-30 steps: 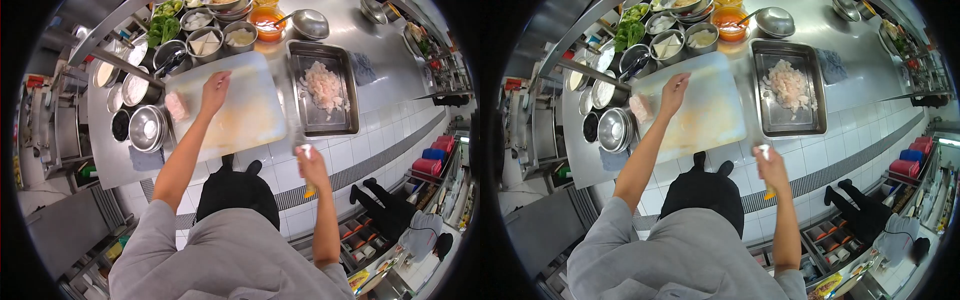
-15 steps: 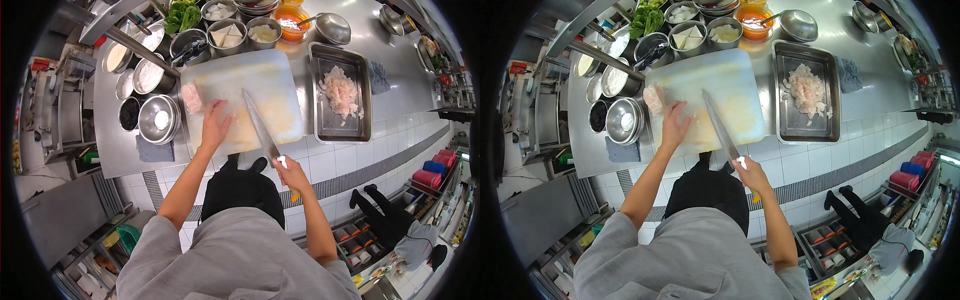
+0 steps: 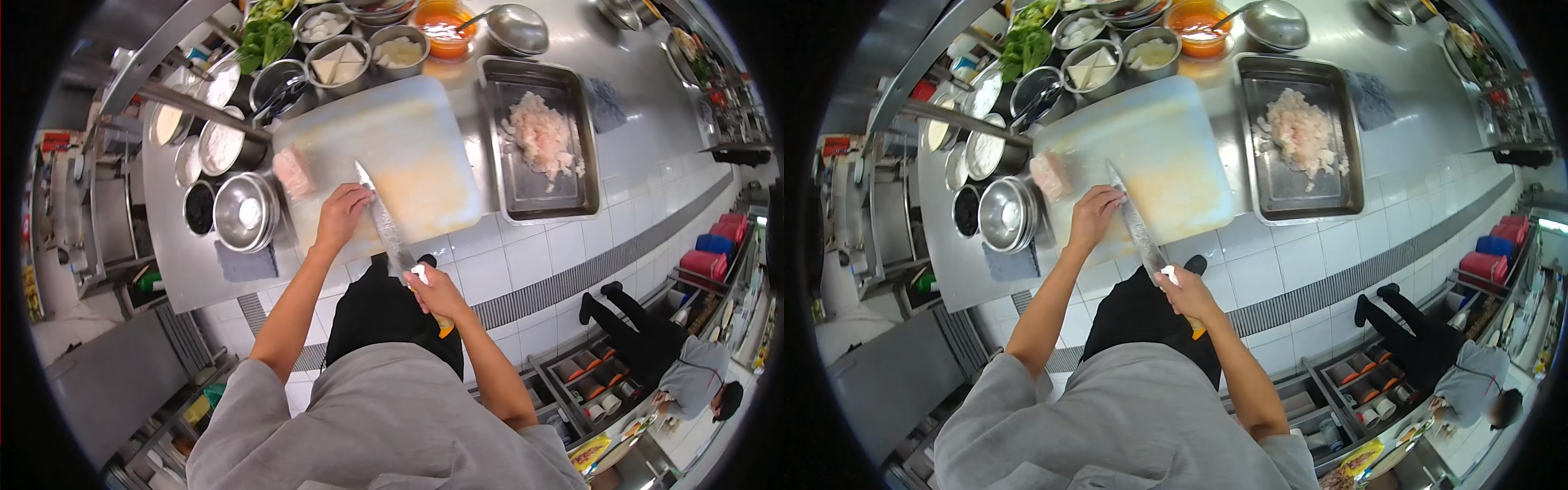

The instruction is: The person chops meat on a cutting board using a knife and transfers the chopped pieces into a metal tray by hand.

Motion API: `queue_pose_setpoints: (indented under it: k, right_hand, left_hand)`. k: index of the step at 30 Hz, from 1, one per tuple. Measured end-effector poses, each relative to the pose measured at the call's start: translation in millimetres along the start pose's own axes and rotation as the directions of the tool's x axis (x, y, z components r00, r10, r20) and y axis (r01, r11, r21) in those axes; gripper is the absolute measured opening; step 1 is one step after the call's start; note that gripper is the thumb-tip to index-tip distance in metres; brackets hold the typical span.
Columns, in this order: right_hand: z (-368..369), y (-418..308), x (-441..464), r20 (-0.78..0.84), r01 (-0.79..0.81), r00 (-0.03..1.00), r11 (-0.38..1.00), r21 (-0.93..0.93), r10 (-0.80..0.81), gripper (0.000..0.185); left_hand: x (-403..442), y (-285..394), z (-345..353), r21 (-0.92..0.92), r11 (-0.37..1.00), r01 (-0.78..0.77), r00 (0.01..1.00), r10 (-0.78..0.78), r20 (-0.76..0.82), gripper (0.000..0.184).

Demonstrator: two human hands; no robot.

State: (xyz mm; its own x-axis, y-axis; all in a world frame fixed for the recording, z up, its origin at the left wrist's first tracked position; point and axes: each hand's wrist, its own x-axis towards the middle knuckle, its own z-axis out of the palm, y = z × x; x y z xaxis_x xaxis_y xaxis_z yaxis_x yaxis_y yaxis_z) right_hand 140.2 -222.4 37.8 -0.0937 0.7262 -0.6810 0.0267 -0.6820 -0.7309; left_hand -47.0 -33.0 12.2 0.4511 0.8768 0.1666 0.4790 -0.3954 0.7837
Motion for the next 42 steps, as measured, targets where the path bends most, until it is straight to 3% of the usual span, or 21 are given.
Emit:
queue_pose_setpoints:
  k: [2, 6, 10, 12, 14, 18, 20, 21, 23, 27, 28, 30, 31, 32, 34, 35, 36, 37, 38, 40, 42]
  right_hand:
    - [-8.4, -4.0, -12.0, -0.047, 0.003, 0.999, 1.000, 0.001, -0.003, 0.037]
    - [-37.9, -19.6, -58.6, -0.199, 0.030, 0.980, 0.995, 0.097, -0.010, 0.034]
    - [-81.7, -48.6, -113.8, -0.572, 0.132, 0.818, 0.988, 0.075, -0.065, 0.029]
    - [-104.8, -54.9, -129.1, -0.705, 0.054, 0.709, 0.998, 0.015, -0.028, 0.028]
    - [-124.2, -47.3, -133.7, -0.793, 0.031, 0.609, 0.999, -0.016, -0.031, 0.027]
    - [-148.0, -29.5, -134.9, -0.830, 0.065, 0.556, 0.998, -0.011, -0.045, 0.027]
    - [-149.7, -29.3, -130.1, -0.835, 0.038, 0.548, 0.999, -0.029, -0.045, 0.030]
    - [-150.0, -27.7, -127.3, -0.826, 0.044, 0.562, 0.998, -0.036, -0.054, 0.030]
    - [-150.1, -32.1, -122.1, -0.811, 0.055, 0.580, 0.997, -0.054, -0.075, 0.031]
    - [-135.1, -36.2, -110.3, -0.748, 0.086, 0.657, 0.995, -0.047, -0.093, 0.028]
    - [-130.5, -36.0, -107.1, -0.708, 0.102, 0.698, 0.993, -0.052, -0.108, 0.028]
    - [-113.4, -45.6, -98.0, -0.671, 0.105, 0.732, 0.993, -0.062, -0.119, 0.027]
    - [-105.2, -48.4, -90.8, -0.609, 0.092, 0.782, 0.991, -0.102, -0.135, 0.027]
    - [-97.8, -49.7, -83.4, -0.543, 0.080, 0.827, 0.986, -0.143, -0.146, 0.028]
    - [-85.2, -40.4, -59.7, -0.451, 0.052, 0.877, 0.966, -0.253, -0.165, 0.028]
    - [-79.6, -22.7, -41.2, -0.432, 0.105, 0.865, 0.934, -0.343, -0.256, 0.029]
    - [-75.3, -9.3, -27.3, -0.403, 0.153, 0.849, 0.889, -0.432, -0.342, 0.030]
    - [-71.0, -10.4, -23.1, -0.406, 0.145, 0.850, 0.890, -0.432, -0.335, 0.030]
    - [-66.1, -12.1, -17.4, -0.372, 0.118, 0.879, 0.892, -0.437, -0.298, 0.031]
    - [-58.8, -13.9, -10.4, -0.345, 0.084, 0.904, 0.894, -0.440, -0.254, 0.033]
    - [-54.5, -12.3, -8.3, -0.342, 0.074, 0.887, 0.828, -0.556, -0.309, 0.036]
  left_hand:
    - [14.9, 13.1, 11.6, -0.003, 0.998, -0.055, 0.998, 0.055, -0.014, 0.016]
    - [67.1, 85.5, 48.1, -0.023, 0.921, -0.389, 0.916, 0.384, -0.116, 0.018]
    - [127.1, 166.3, 124.2, -0.148, 0.720, -0.678, 0.733, 0.648, -0.205, 0.021]
    - [160.8, 172.8, 182.1, -0.110, 0.705, -0.700, 0.706, 0.662, -0.251, 0.023]
    - [195.0, 148.4, 252.1, 0.077, 0.820, -0.567, 0.822, 0.569, -0.010, 0.024]
    - [199.6, 171.6, 267.9, -0.214, 0.911, -0.353, 0.921, 0.378, 0.088, 0.029]
    - [206.3, 166.4, 273.2, -0.315, 0.914, -0.257, 0.875, 0.359, 0.326, 0.036]
    - [202.7, 162.3, 264.9, -0.304, 0.919, -0.252, 0.882, 0.347, 0.318, 0.036]
    - [195.9, 163.3, 242.4, -0.271, 0.833, -0.482, 0.839, 0.528, 0.130, 0.037]
    - [168.3, 136.8, 128.7, -0.304, 0.874, -0.380, 0.919, 0.393, -0.019, 0.035]
    - [153.4, 129.4, 83.5, -0.149, 0.905, -0.397, 0.918, 0.389, -0.082, 0.032]
    - [118.4, 89.6, 25.8, -0.003, 0.974, -0.227, 0.935, 0.217, -0.281, 0.031]
    - [101.1, 75.4, -3.8, 0.185, 0.971, -0.151, 0.911, 0.210, -0.355, 0.030]
    - [84.3, 57.0, -24.4, 0.363, 0.932, 0.012, 0.881, 0.162, -0.445, 0.039]
    - [60.8, 33.0, -53.3, 0.546, 0.811, 0.210, 0.775, 0.203, -0.599, 0.048]
    - [54.1, 16.6, -59.2, 0.546, 0.812, 0.205, 0.780, 0.202, -0.593, 0.048]
    - [48.6, -1.8, -60.5, 0.467, 0.843, 0.265, 0.818, 0.060, -0.572, 0.052]
    - [46.0, -5.1, -59.9, 0.389, 0.859, 0.334, 0.840, -0.085, -0.536, 0.056]
    - [44.5, -8.0, -56.8, 0.387, 0.859, 0.335, 0.843, -0.090, -0.531, 0.056]
    - [47.5, 0.3, -52.6, 0.291, 0.874, 0.390, 0.887, -0.271, -0.374, 0.063]
    - [45.6, 12.2, -28.5, 0.304, 0.885, 0.352, 0.914, -0.256, -0.315, 0.064]
